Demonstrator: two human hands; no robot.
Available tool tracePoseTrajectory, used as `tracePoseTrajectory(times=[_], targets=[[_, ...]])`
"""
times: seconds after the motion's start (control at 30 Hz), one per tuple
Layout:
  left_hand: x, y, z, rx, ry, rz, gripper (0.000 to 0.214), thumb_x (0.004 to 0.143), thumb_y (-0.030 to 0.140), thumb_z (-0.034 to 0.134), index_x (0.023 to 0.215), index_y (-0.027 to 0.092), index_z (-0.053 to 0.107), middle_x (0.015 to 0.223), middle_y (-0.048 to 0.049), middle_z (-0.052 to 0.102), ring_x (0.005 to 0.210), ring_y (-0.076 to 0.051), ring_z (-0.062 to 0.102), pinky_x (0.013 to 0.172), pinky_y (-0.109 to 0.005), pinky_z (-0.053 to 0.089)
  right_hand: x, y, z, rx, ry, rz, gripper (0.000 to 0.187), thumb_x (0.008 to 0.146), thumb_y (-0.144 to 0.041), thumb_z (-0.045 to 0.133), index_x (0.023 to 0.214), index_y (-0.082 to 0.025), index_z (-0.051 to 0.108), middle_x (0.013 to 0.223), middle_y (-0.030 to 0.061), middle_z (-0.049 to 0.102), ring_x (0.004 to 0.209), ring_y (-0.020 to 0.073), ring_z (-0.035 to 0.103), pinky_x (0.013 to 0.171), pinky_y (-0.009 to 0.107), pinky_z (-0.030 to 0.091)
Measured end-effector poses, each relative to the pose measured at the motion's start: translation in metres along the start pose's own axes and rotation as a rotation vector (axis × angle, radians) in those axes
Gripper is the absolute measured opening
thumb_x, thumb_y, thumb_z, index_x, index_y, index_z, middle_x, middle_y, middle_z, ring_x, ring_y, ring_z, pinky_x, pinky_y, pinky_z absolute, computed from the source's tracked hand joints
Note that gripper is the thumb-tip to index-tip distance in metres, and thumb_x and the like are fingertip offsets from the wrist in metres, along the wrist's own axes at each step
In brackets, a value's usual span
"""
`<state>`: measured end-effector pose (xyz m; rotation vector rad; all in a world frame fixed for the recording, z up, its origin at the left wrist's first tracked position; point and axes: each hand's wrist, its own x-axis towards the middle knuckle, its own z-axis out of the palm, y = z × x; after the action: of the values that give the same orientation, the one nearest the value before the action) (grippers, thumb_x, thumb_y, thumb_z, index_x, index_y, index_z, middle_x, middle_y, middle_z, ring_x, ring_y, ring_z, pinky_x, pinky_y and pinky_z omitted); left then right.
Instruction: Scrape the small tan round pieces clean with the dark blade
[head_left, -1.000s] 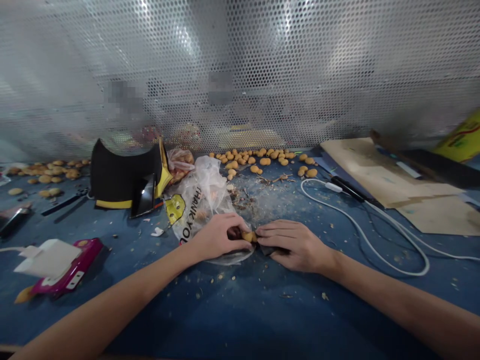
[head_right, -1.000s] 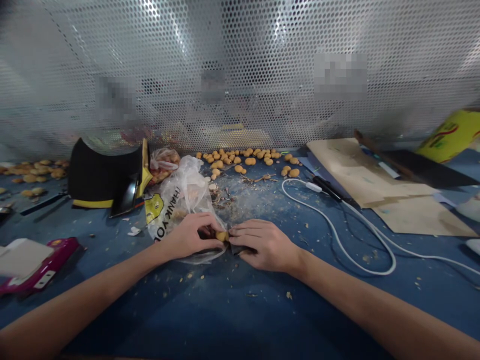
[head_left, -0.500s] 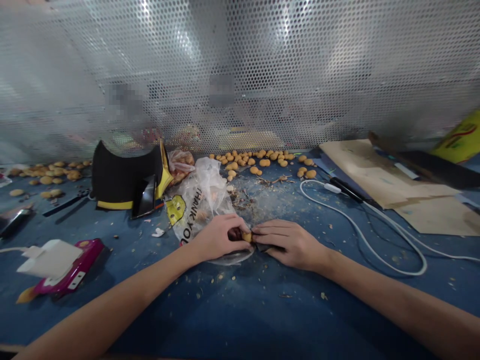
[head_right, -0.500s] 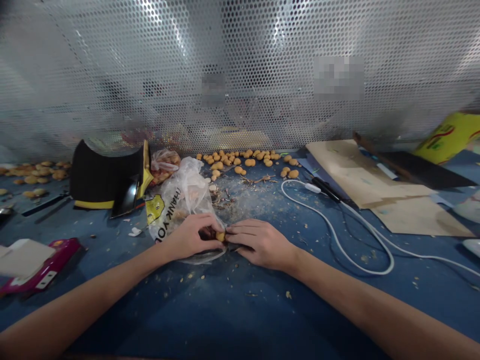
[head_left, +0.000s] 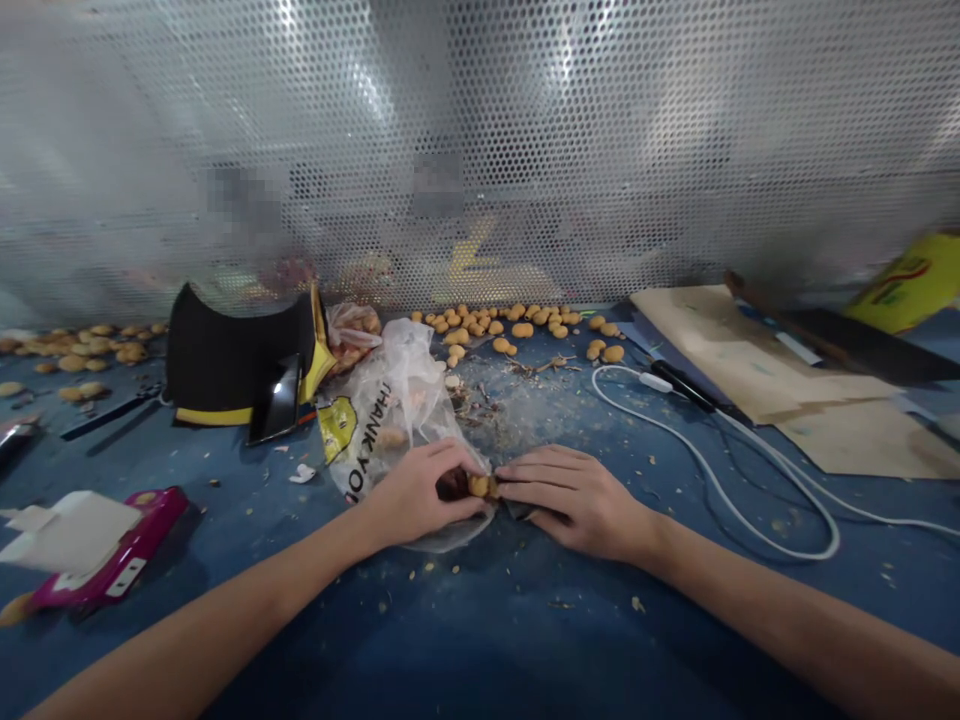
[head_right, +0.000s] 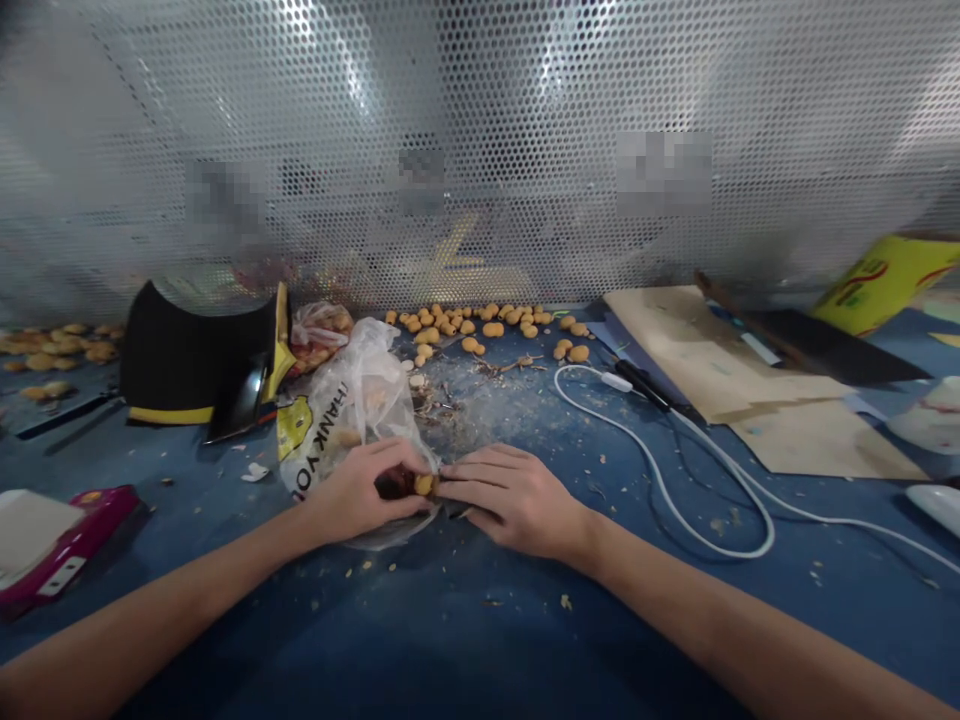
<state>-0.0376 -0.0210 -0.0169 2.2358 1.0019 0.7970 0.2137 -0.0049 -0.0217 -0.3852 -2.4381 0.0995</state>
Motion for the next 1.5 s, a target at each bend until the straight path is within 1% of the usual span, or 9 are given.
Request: tracePoseTrajectory(times=[0.23,0.37,0.47,0.7,0.93,1.03,1.2,1.3,1.5], targets=[[-0.008,0.010,0.003,-0.036,-0.047,-0.101,0.021,0.079,0.027,0.069,0.098,0.021,0.062,0.090,-0.0021,0.064,0.078,-0.014,0.061,0.068,-0.025,0.050,-0.006,0.000,-0.017,0.113,0.213,0.268,0.037,0.082,-0.005,0.054,0.110,-0.024,0.068,0.103,0.0037,0.075,0.096,0.0192,0.069,0.086,0.036,0.057],[-0.014,0.006,0.001,-0.100,-0.020,-0.218,0.021,0.081,0.031,0.068,0.098,0.021,0.060,0.092,-0.0020,0.065,0.078,-0.014,0.062,0.070,-0.025,0.051,-0.003,-0.004,-0.017,0.130,0.183,0.315,0.034,0.082,-0.006,0.055,0.108,-0.024,0.068,0.102,0.0033,0.076,0.093,0.0182,0.069,0.087,0.035,0.055],[-0.017,0.003,0.000,-0.088,-0.067,-0.246,0.019,0.083,0.030,0.065,0.099,0.022,0.059,0.090,-0.0013,0.065,0.077,-0.015,0.062,0.069,-0.026,0.051,0.005,-0.009,-0.015,0.127,0.181,0.328,0.032,0.083,-0.008,0.054,0.107,-0.024,0.068,0.101,0.0026,0.076,0.089,0.0171,0.069,0.085,0.034,0.055],[-0.017,0.000,0.000,-0.080,-0.134,-0.248,0.015,0.085,0.026,0.060,0.100,0.022,0.057,0.088,-0.0012,0.063,0.075,-0.015,0.061,0.067,-0.026,0.049,0.011,-0.009,-0.009,0.091,0.158,0.328,0.033,0.080,-0.010,0.052,0.104,-0.026,0.068,0.097,0.0011,0.077,0.085,0.0167,0.068,0.081,0.035,0.054],[-0.016,0.000,-0.001,-0.037,-0.155,-0.231,0.018,0.083,0.025,0.060,0.101,0.026,0.057,0.089,-0.0004,0.063,0.076,-0.016,0.062,0.068,-0.028,0.050,0.005,0.006,-0.014,0.093,0.152,0.345,0.034,0.081,-0.009,0.052,0.105,-0.026,0.068,0.096,0.0006,0.076,0.085,0.0157,0.068,0.083,0.034,0.053],[-0.014,0.002,-0.002,-0.033,-0.160,-0.243,0.017,0.080,0.023,0.063,0.096,0.025,0.058,0.086,0.0001,0.064,0.076,-0.017,0.062,0.068,-0.028,0.050,-0.003,0.018,-0.023,0.128,0.156,0.387,0.033,0.083,-0.008,0.053,0.107,-0.025,0.068,0.095,0.0022,0.076,0.084,0.0170,0.068,0.082,0.035,0.054],[-0.011,0.003,0.000,-0.051,-0.134,-0.275,0.021,0.074,0.021,0.067,0.093,0.025,0.059,0.086,0.0007,0.064,0.076,-0.016,0.061,0.068,-0.028,0.050,-0.017,0.030,-0.033,0.160,0.175,0.633,0.022,0.088,-0.014,0.056,0.102,-0.023,0.070,0.088,0.0047,0.073,0.082,0.0175,0.066,0.071,0.029,0.056],[-0.010,0.004,0.002,-0.086,-0.127,-0.297,0.021,0.076,0.021,0.067,0.095,0.025,0.060,0.088,-0.0002,0.065,0.078,-0.016,0.061,0.068,-0.028,0.050,-0.019,0.031,-0.034,0.167,0.136,0.625,0.021,0.088,-0.015,0.057,0.101,-0.023,0.071,0.088,0.0043,0.072,0.082,0.0171,0.065,0.072,0.028,0.056],[-0.007,0.007,0.004,-0.134,-0.099,-0.317,0.022,0.075,0.025,0.071,0.094,0.025,0.061,0.088,0.0013,0.065,0.077,-0.015,0.061,0.068,-0.027,0.049,-0.016,0.030,-0.033,0.150,0.140,0.665,0.020,0.088,-0.018,0.059,0.102,-0.025,0.072,0.089,0.0040,0.073,0.085,0.0178,0.066,0.074,0.029,0.056]])
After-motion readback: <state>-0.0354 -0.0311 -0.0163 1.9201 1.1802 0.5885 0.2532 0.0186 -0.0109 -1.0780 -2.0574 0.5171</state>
